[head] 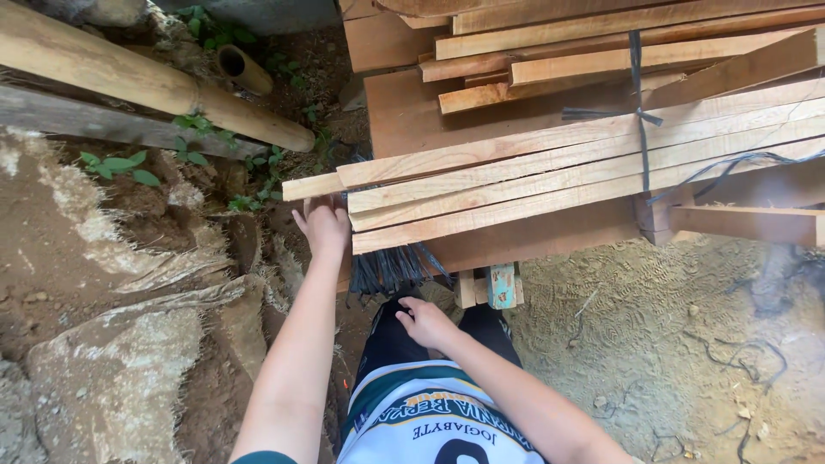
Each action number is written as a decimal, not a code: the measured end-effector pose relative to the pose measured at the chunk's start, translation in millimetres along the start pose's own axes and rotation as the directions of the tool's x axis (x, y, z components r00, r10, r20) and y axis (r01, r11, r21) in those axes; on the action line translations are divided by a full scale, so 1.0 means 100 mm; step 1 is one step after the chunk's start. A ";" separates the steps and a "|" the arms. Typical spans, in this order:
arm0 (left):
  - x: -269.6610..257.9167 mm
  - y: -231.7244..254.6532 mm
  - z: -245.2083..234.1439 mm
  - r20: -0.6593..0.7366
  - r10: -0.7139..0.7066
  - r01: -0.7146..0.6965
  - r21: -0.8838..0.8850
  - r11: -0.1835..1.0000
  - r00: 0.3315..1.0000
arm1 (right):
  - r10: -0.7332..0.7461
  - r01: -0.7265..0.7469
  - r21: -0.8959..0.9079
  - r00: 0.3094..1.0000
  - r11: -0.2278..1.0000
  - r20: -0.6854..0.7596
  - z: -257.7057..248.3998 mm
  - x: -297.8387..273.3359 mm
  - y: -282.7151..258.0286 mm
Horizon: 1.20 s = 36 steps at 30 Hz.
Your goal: The person ties a bundle of wooden planks together using a black strap. They wrap the strap around the planks, pull it tight, and secure it with a knot.
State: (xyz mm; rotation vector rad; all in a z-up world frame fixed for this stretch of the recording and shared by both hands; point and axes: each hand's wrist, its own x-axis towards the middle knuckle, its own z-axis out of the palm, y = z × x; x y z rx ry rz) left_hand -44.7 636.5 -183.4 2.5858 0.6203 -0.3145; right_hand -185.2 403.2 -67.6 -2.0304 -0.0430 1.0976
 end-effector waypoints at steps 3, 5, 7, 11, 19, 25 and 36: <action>-0.42 0.11 -0.11 -0.297 0.013 -0.053 -0.127 0.990 0.955 | -0.047 0.048 0.068 0.999 0.997 -0.023 -0.37 -0.16 -0.13; -0.69 0.27 -0.32 -0.431 -0.029 -0.063 -0.198 0.978 0.902 | -0.075 0.078 0.042 0.995 0.996 -0.062 -0.75 -0.28 -0.21; -0.89 0.39 -0.39 -0.553 -0.085 -0.078 -0.263 0.962 0.829 | -0.108 0.109 0.014 0.990 0.994 -0.091 -1.13 -0.38 -0.20; -1.23 0.91 -0.47 -0.653 -0.265 -0.042 -0.414 0.909 0.710 | -0.344 0.352 -0.031 0.886 0.935 -0.311 -1.94 -0.60 -0.07; -2.04 3.21 -0.27 -0.725 0.043 -0.435 -0.364 0.824 0.688 | -0.550 0.536 -0.134 0.785 0.834 -0.285 -4.02 -1.72 0.08; -2.26 4.51 0.23 -0.661 0.164 -0.504 -0.364 0.783 0.732 | -0.530 0.531 -0.094 0.781 0.842 -0.332 -5.17 -2.16 0.75; -2.21 5.62 0.62 -0.546 0.419 -0.658 -0.375 0.652 0.726 | -0.293 0.417 0.111 0.782 0.902 -0.550 -5.71 -2.47 1.71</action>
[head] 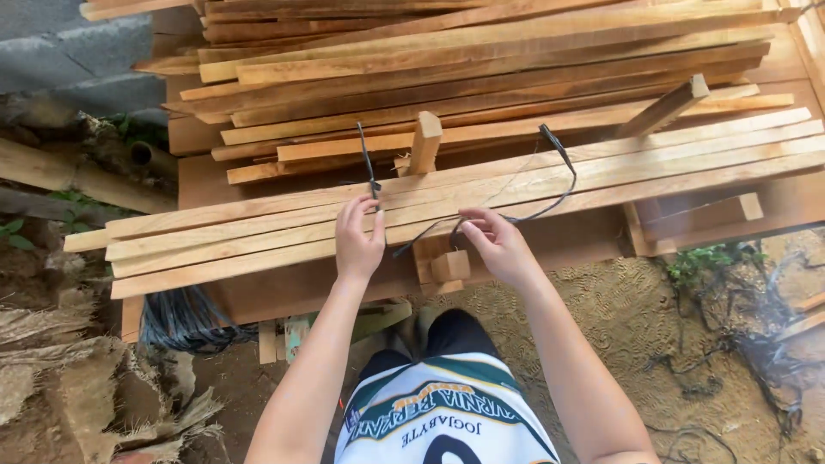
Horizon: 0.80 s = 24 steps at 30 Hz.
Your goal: The person ties a bundle of wooden planks together using a black strap. They wrap the strap around the planks, pull it tight, and secure it with a knot.
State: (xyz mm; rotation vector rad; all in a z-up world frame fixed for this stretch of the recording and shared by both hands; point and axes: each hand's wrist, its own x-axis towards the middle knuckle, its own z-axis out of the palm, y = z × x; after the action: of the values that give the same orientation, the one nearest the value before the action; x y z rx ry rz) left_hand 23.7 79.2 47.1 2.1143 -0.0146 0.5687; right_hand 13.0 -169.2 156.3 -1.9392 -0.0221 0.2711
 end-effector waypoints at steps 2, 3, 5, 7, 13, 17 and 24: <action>-0.02 0.00 0.25 0.092 -0.013 0.017 -0.039 0.999 0.996 | 0.048 -0.048 0.007 0.999 0.999 -0.015 -0.18 0.03 0.26; 0.02 -0.01 0.40 0.178 -0.023 0.037 -0.078 0.996 0.984 | 0.091 -0.090 0.010 0.995 0.996 -0.028 -0.30 0.10 0.37; 0.20 0.22 0.55 0.248 -0.010 0.025 -0.056 0.998 0.969 | 0.080 -0.081 -0.002 0.994 0.997 -0.068 -0.57 0.30 0.51; 0.31 0.20 0.82 0.325 -0.027 0.034 -0.019 0.999 0.945 | 0.090 -0.091 -0.008 0.992 0.996 -0.089 -0.84 0.54 0.69; 0.89 0.57 1.51 0.467 0.027 -0.092 0.119 0.989 0.884 | -0.105 -0.009 -0.321 0.936 0.947 -0.337 -1.71 1.71 1.79; 1.22 0.83 2.14 0.655 -0.251 0.156 0.201 0.967 0.712 | 0.070 -0.127 -0.369 0.984 0.921 -0.163 -1.92 2.12 2.31; 1.26 0.40 3.57 0.666 -0.621 0.604 0.310 0.734 0.413 | -0.146 0.142 -0.155 0.989 0.978 -0.020 -1.93 1.96 2.08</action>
State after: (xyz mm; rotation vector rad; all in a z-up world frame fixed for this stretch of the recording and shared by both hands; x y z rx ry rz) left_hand 266.5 -200.5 -39.7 2.0227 0.3114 -0.7807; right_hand 218.5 -396.1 -2.0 -2.0824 -0.1664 0.1455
